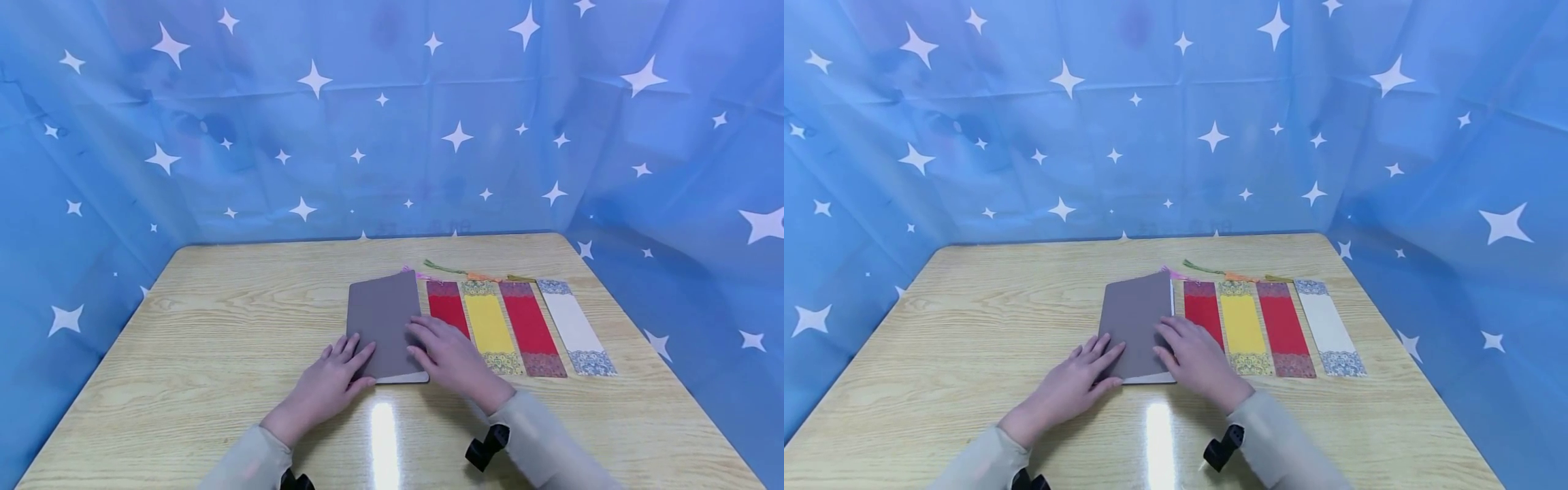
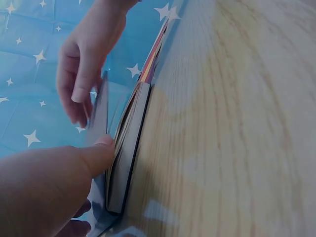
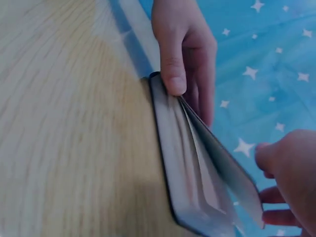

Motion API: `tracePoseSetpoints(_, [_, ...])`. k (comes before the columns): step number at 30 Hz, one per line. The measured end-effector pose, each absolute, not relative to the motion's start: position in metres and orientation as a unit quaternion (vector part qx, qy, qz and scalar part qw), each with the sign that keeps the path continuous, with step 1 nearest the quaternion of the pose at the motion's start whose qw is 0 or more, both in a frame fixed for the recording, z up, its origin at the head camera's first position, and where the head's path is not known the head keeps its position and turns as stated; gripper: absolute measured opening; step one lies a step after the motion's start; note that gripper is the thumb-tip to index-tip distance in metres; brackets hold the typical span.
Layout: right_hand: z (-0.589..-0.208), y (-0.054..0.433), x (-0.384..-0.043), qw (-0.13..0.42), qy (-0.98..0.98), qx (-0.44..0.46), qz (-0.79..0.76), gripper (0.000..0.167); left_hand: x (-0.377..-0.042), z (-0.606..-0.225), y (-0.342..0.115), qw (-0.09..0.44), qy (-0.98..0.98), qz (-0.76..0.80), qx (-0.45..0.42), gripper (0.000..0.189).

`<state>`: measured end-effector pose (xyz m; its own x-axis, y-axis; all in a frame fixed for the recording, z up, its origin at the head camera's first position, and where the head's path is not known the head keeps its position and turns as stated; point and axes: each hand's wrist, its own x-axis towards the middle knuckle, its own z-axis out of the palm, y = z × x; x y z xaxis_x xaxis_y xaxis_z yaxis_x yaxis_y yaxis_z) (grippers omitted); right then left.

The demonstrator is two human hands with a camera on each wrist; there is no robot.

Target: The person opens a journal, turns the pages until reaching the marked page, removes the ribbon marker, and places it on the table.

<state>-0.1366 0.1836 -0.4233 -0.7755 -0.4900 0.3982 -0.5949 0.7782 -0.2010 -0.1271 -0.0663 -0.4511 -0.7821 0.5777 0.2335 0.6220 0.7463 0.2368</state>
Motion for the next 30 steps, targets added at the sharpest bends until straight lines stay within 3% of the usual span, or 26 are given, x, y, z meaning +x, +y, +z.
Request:
tracePoseSetpoints(11, [-0.438, 0.183, -0.141, 0.089, -0.951, 0.275, 0.111, 0.046, -0.130, -0.454, -0.064, 0.045, -0.933, -0.148, -0.324, 0.058])
tracePoseSetpoints(30, [-0.444, 0.183, -0.141, 0.048, -0.953, 0.264, 0.140, 0.045, -0.131, -0.457, -0.062, 0.039, -0.932, -0.135, -0.333, 0.058])
